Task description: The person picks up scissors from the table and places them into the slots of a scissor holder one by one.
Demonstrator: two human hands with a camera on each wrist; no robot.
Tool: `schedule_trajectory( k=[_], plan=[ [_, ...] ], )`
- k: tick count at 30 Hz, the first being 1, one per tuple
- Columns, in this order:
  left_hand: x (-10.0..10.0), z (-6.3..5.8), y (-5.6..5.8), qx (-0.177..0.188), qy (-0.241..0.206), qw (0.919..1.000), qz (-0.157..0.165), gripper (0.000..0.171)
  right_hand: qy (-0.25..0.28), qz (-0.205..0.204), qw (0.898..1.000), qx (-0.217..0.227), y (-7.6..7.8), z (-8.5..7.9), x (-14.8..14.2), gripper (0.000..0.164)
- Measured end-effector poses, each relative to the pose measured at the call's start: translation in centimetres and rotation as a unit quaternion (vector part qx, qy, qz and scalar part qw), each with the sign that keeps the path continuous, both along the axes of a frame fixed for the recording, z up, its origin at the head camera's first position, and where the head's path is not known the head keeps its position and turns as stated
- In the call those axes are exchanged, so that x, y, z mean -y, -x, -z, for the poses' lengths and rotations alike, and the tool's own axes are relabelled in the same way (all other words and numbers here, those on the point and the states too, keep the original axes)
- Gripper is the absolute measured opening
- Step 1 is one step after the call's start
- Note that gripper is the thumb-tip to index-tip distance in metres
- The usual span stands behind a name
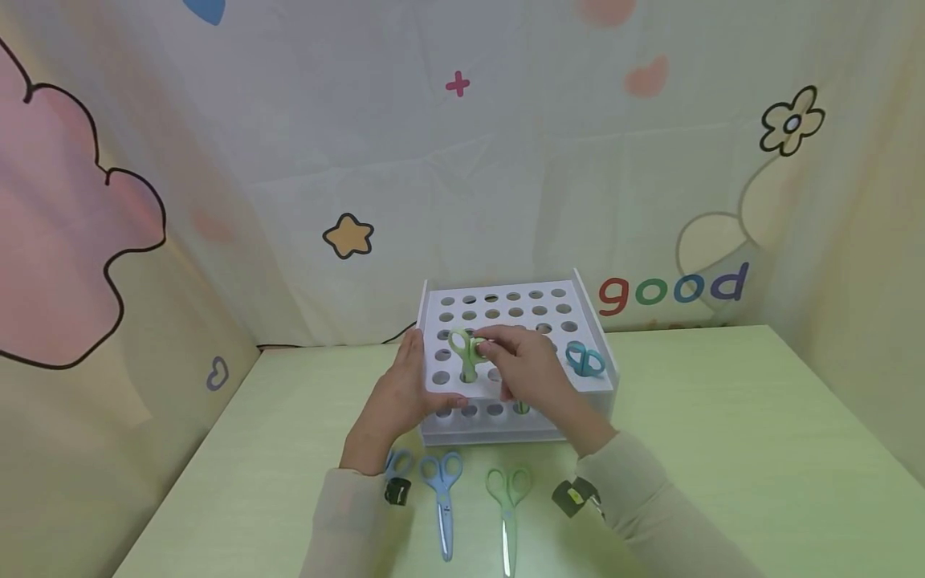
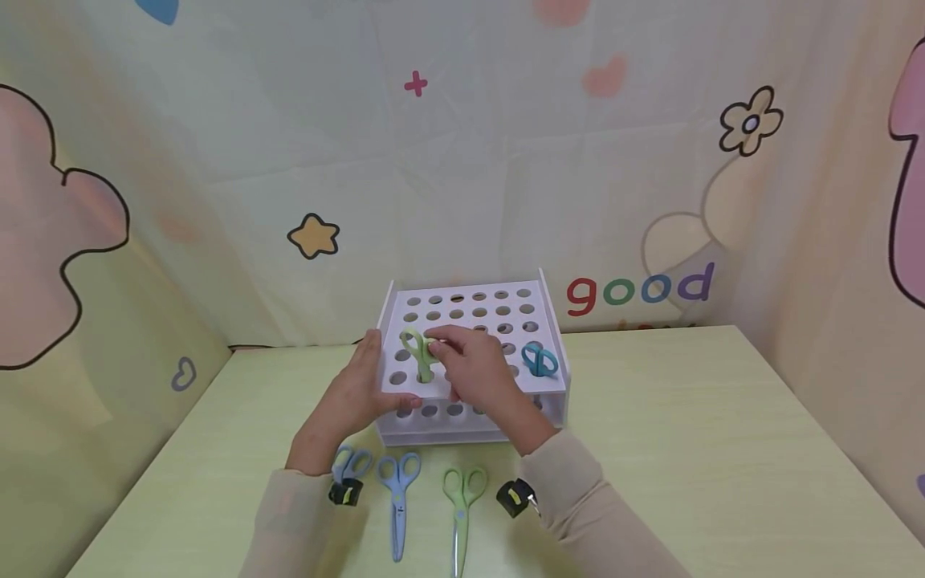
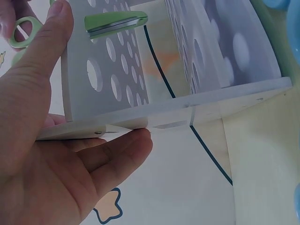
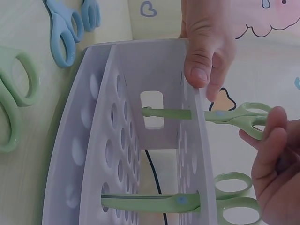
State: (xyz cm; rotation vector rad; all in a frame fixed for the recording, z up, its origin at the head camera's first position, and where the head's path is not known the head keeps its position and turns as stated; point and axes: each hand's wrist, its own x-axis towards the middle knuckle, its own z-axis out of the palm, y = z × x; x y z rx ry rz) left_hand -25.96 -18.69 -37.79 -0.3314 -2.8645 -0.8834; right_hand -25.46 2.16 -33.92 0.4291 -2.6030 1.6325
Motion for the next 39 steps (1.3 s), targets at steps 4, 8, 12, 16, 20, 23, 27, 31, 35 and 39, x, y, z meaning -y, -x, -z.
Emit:
schedule_trajectory(
  k=[4,8,12,16,20,23,27,31,35,39],
  plan=[
    [0.0,-0.1,0.0,0.01,0.002,0.9999,-0.006,0.128,-0.02,0.002,1.0,-0.002,-0.1,0.2,0.2,0.026],
    [-0.1,-0.1,0.0,0.012,0.004,0.9999,-0.009,0.129,-0.032,0.004,0.999,-0.007,-0.1,0.6,0.3,0.027],
    [-0.1,0.0,0.1,0.01,0.0,0.9999,-0.008,0.128,-0.048,0.006,0.998,-0.032,-0.1,1.1,0.5,0.025],
    [-0.1,0.0,0.1,0.009,-0.004,0.9999,-0.007,0.127,-0.054,0.0,0.997,-0.046,-0.1,1.5,0.5,0.023],
    [-0.1,-0.1,0.0,0.009,0.001,0.9999,-0.006,0.128,-0.052,-0.007,0.998,-0.039,-0.2,1.7,0.5,0.024],
    [-0.1,-0.1,0.0,0.006,-0.006,1.0,-0.004,0.127,-0.05,-0.011,0.998,-0.041,-0.3,1.8,0.6,0.024],
    [0.0,0.0,-0.1,-0.003,-0.012,0.9999,0.005,0.126,-0.051,-0.01,0.997,-0.048,-0.2,2.0,0.6,0.024],
    [0.1,0.0,-0.1,-0.005,-0.015,0.9998,0.008,0.126,-0.059,-0.008,0.997,-0.041,-0.2,2.1,0.7,0.024],
    [0.1,0.0,0.0,-0.006,-0.017,0.9998,0.008,0.125,-0.067,-0.005,0.997,-0.026,-0.2,2.0,0.9,0.026],
    [0.1,0.0,-0.1,-0.004,-0.016,0.9998,0.007,0.124,-0.066,-0.006,0.998,-0.021,-0.1,2.1,1.0,0.026]
  ],
)
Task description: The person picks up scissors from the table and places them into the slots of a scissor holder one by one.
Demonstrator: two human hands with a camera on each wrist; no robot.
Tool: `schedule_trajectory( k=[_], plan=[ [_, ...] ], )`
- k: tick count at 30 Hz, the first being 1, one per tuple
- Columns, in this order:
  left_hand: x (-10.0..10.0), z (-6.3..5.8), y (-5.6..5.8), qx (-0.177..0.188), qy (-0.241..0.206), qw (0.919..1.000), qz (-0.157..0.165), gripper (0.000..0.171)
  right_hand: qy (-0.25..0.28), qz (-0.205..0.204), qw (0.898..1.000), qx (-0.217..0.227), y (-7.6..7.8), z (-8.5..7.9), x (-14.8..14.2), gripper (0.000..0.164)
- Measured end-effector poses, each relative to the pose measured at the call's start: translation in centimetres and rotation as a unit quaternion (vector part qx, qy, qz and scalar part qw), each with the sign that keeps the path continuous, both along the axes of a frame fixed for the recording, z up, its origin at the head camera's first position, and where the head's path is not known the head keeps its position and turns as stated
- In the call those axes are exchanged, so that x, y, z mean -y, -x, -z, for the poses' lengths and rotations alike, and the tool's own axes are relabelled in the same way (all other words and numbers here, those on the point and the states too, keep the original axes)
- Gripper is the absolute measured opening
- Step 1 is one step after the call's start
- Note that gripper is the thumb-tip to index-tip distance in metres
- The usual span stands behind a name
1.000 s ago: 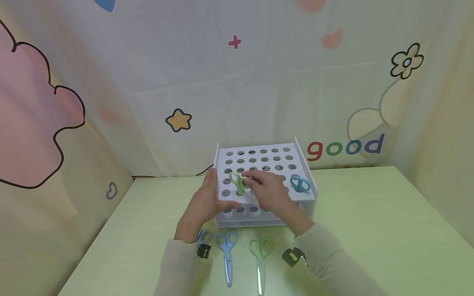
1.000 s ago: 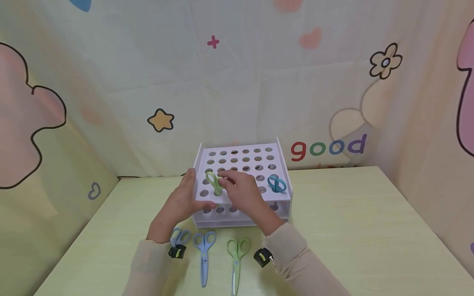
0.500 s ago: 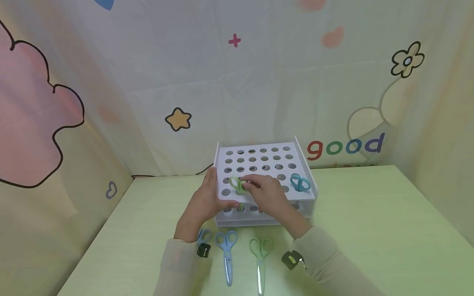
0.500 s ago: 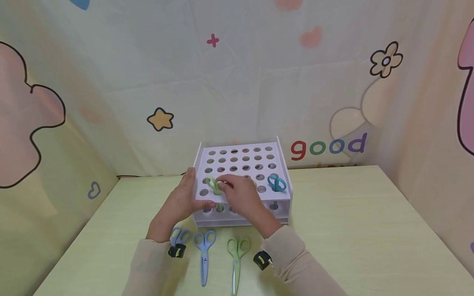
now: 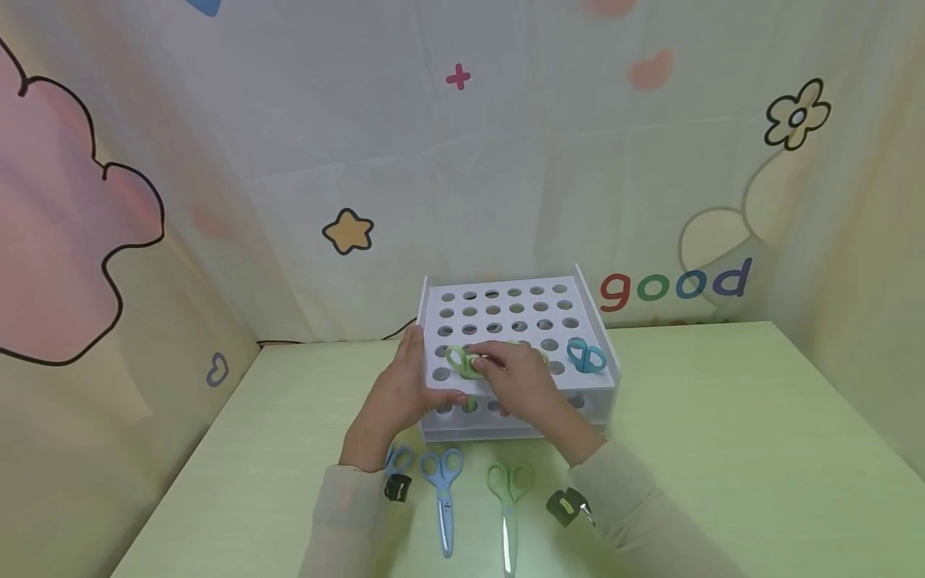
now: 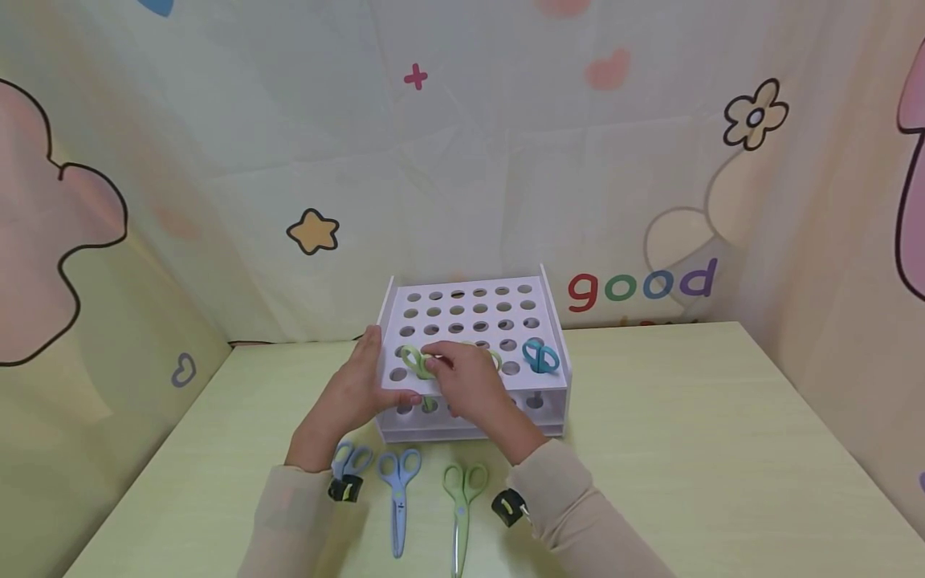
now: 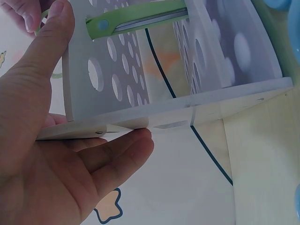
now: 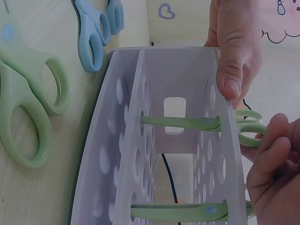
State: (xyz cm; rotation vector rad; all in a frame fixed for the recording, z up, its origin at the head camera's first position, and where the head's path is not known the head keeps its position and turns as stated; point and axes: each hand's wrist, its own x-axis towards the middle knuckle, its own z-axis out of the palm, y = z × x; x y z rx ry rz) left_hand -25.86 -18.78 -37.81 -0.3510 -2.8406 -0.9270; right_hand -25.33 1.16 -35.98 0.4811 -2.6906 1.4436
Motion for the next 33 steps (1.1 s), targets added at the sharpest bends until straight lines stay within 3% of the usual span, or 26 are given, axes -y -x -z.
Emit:
schedule_trajectory(
  k=[15,20,27,33],
  plan=[
    [0.0,0.2,0.1,0.009,0.007,0.9999,-0.007,0.129,0.019,0.015,0.999,0.021,-0.2,-0.3,0.0,0.031],
    [0.0,0.2,0.1,0.01,0.007,0.9999,-0.009,0.129,0.057,0.021,0.998,-0.008,-0.9,-1.2,-0.8,0.033],
    [-0.1,0.0,0.0,0.013,0.001,0.9999,-0.007,0.128,0.189,-0.026,0.98,-0.053,-2.7,-2.1,-3.4,0.022],
    [-0.1,0.0,0.1,0.006,0.006,0.9999,-0.006,0.129,0.2,-0.069,0.977,-0.035,-3.9,0.0,-6.1,0.015]
  ],
)
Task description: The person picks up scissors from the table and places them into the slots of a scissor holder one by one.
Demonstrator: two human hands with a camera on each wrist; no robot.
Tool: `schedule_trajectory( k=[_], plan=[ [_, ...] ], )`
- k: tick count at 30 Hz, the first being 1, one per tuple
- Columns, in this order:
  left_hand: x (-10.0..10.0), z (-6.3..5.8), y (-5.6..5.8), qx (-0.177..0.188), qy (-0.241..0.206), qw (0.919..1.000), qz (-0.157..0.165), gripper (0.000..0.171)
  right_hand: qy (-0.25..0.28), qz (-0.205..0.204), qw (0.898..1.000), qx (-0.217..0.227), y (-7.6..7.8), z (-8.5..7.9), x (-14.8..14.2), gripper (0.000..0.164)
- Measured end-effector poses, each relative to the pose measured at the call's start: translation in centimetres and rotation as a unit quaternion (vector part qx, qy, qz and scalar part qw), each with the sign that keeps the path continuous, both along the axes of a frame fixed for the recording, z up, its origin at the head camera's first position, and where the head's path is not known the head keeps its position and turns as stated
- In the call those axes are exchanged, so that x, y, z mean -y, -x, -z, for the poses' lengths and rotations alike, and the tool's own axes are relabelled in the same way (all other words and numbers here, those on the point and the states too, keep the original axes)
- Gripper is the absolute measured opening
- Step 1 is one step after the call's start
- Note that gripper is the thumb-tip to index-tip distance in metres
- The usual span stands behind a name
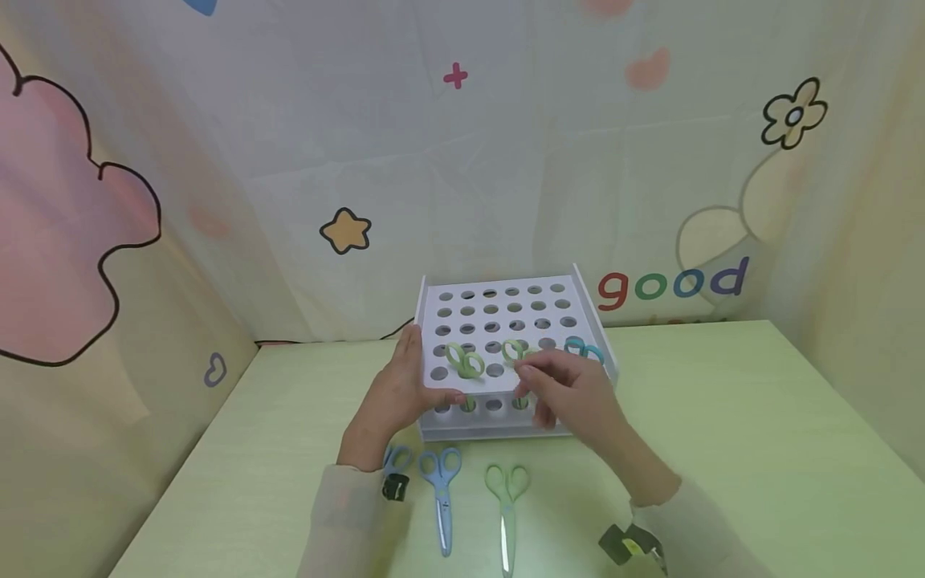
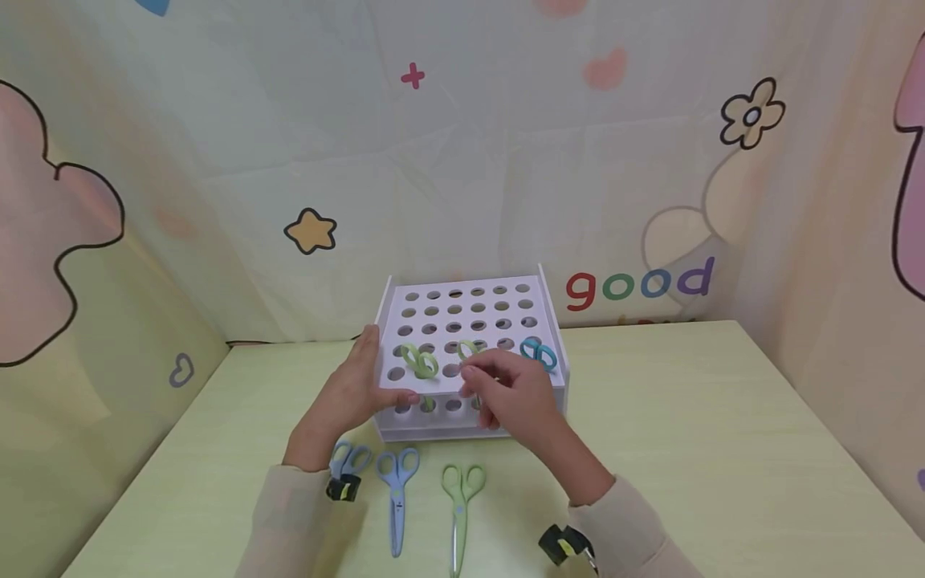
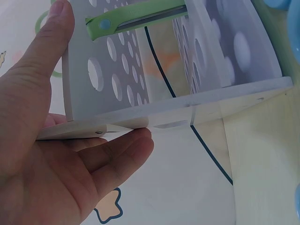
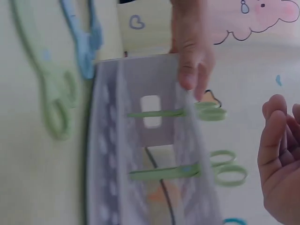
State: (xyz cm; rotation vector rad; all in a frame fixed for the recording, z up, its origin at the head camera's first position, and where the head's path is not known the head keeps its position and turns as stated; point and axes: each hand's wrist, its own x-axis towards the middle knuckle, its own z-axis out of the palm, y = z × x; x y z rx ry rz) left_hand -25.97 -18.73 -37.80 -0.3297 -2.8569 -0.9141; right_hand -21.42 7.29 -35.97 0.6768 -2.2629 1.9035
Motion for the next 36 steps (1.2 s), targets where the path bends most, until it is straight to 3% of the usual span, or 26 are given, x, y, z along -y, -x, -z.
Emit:
schedule_trajectory(
  k=[10,16,20,25,28,32,36],
  plan=[
    [0.9,0.2,-0.1,0.018,0.003,0.9998,-0.012,0.134,-0.037,-0.04,0.992,0.114,-0.1,6.2,-1.9,0.022],
    [0.7,0.2,-0.1,0.009,-0.007,0.9999,-0.004,0.131,-0.078,-0.044,0.987,0.132,0.6,9.0,-2.1,0.022],
    [0.4,-0.1,0.0,0.004,-0.005,1.0,0.0,0.13,-0.121,-0.043,0.983,0.133,0.7,10.0,-2.2,0.02],
    [0.3,-0.2,0.2,0.001,0.001,1.0,-0.003,0.132,-0.14,-0.057,0.979,0.137,0.5,10.6,-2.2,0.025],
    [0.2,-0.1,0.3,0.002,-0.001,1.0,-0.004,0.131,-0.166,-0.086,0.975,0.124,0.5,10.6,-2.3,0.032],
    [0.1,0.0,0.2,0.008,-0.005,1.0,-0.003,0.13,-0.208,-0.144,0.961,0.113,0.7,10.6,-2.4,0.043],
    [0.0,0.0,0.1,0.014,-0.007,0.9999,-0.002,0.131,-0.22,-0.181,0.95,0.126,0.8,10.7,-2.5,0.051]
  ],
)
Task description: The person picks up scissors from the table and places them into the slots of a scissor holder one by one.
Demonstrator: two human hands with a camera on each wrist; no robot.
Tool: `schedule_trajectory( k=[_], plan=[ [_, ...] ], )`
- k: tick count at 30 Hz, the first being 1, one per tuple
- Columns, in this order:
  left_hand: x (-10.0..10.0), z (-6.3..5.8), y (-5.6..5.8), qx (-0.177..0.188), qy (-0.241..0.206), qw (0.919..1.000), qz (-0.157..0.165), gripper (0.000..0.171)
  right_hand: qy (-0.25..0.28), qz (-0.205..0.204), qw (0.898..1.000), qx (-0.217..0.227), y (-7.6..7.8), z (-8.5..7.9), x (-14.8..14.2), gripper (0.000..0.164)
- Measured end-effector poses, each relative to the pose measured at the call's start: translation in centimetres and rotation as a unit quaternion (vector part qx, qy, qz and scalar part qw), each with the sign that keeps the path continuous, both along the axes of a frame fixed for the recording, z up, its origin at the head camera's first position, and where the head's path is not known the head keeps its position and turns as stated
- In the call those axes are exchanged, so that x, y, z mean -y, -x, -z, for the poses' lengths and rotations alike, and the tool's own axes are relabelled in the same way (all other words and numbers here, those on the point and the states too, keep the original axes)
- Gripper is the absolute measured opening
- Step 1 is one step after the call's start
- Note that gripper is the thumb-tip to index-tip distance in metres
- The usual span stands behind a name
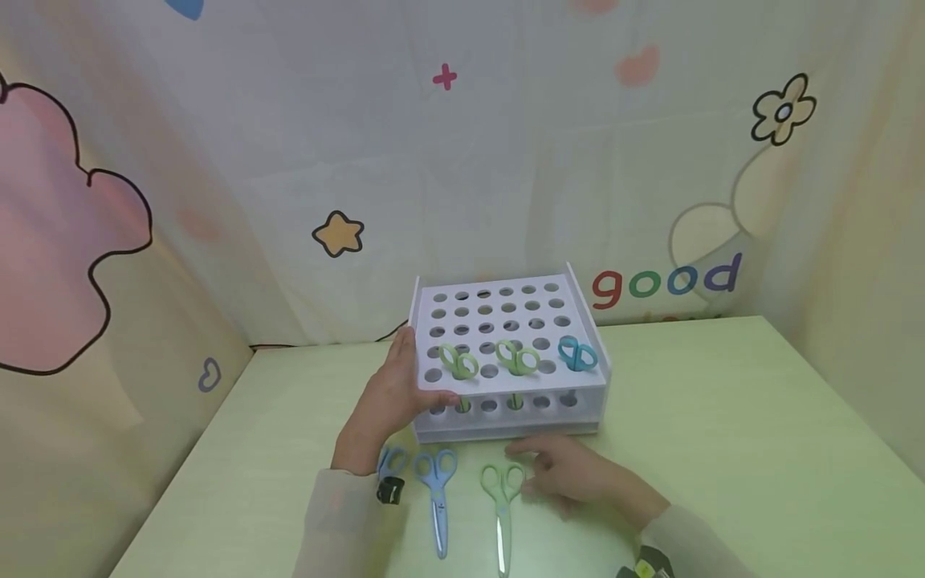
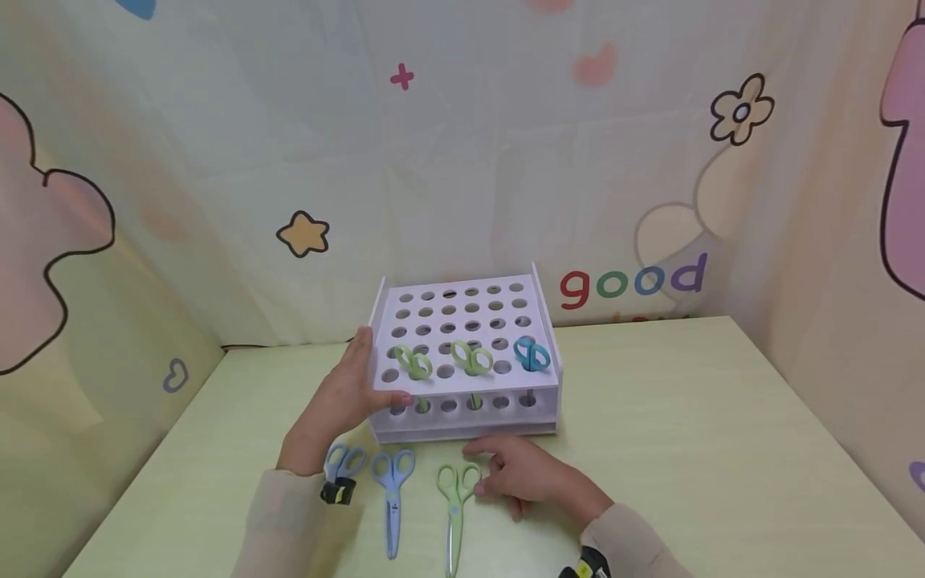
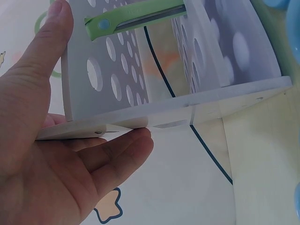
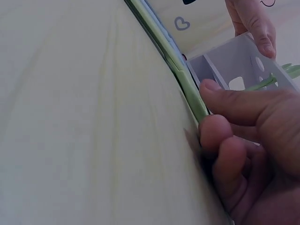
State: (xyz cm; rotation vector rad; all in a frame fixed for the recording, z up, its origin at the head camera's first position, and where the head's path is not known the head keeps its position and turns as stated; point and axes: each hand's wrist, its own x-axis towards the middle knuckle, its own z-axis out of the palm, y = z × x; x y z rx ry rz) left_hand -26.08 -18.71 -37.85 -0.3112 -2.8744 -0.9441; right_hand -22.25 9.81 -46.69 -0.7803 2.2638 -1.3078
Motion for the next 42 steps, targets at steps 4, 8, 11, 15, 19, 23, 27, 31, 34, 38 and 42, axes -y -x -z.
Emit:
schedule_trajectory(
  k=[4,8,11,15,19,23,27,31,34,38,42],
  plan=[
    [0.0,0.0,-0.1,-0.005,0.004,1.0,0.005,0.131,-0.008,-0.015,1.0,0.016,-0.1,-0.1,0.0,0.052],
    [-0.1,-0.1,0.0,-0.007,0.006,0.9999,0.004,0.132,-0.022,-0.013,1.0,0.011,0.0,-0.2,0.0,0.049],
    [-0.2,-0.1,0.0,-0.008,0.006,0.9999,0.002,0.131,-0.032,-0.008,0.999,0.01,-0.1,-0.4,0.2,0.045],
    [-0.2,-0.1,-0.1,-0.009,0.006,0.9999,0.001,0.13,-0.045,-0.007,0.999,0.009,-0.2,-0.6,0.3,0.038],
    [-0.2,-0.1,-0.2,-0.011,0.006,0.9999,0.001,0.129,-0.05,-0.012,0.999,0.011,-0.2,-0.7,0.2,0.034],
    [-0.2,0.0,-0.2,-0.015,0.007,0.9998,0.005,0.128,-0.053,-0.025,0.998,0.008,-0.1,-0.9,-0.3,0.03],
    [-0.2,0.0,-0.1,-0.02,0.003,0.9997,0.01,0.127,-0.057,-0.035,0.998,-0.001,0.1,-1.2,-1.0,0.028],
    [-0.1,0.0,-0.2,-0.02,0.003,0.9997,0.011,0.127,-0.03,-0.035,0.999,0.021,0.3,-1.7,-1.6,0.03],
    [0.0,0.1,-0.2,-0.018,0.005,0.9998,0.009,0.127,-0.001,-0.037,0.998,0.043,0.4,-2.1,-1.8,0.032],
    [0.0,0.1,-0.1,-0.014,0.005,0.9999,0.006,0.127,0.034,-0.037,0.996,0.068,0.5,-2.7,-2.1,0.029],
    [0.0,0.1,0.0,-0.01,0.005,0.9999,0.005,0.128,0.079,-0.037,0.993,0.084,0.4,-3.1,-2.3,0.023]
  ],
)
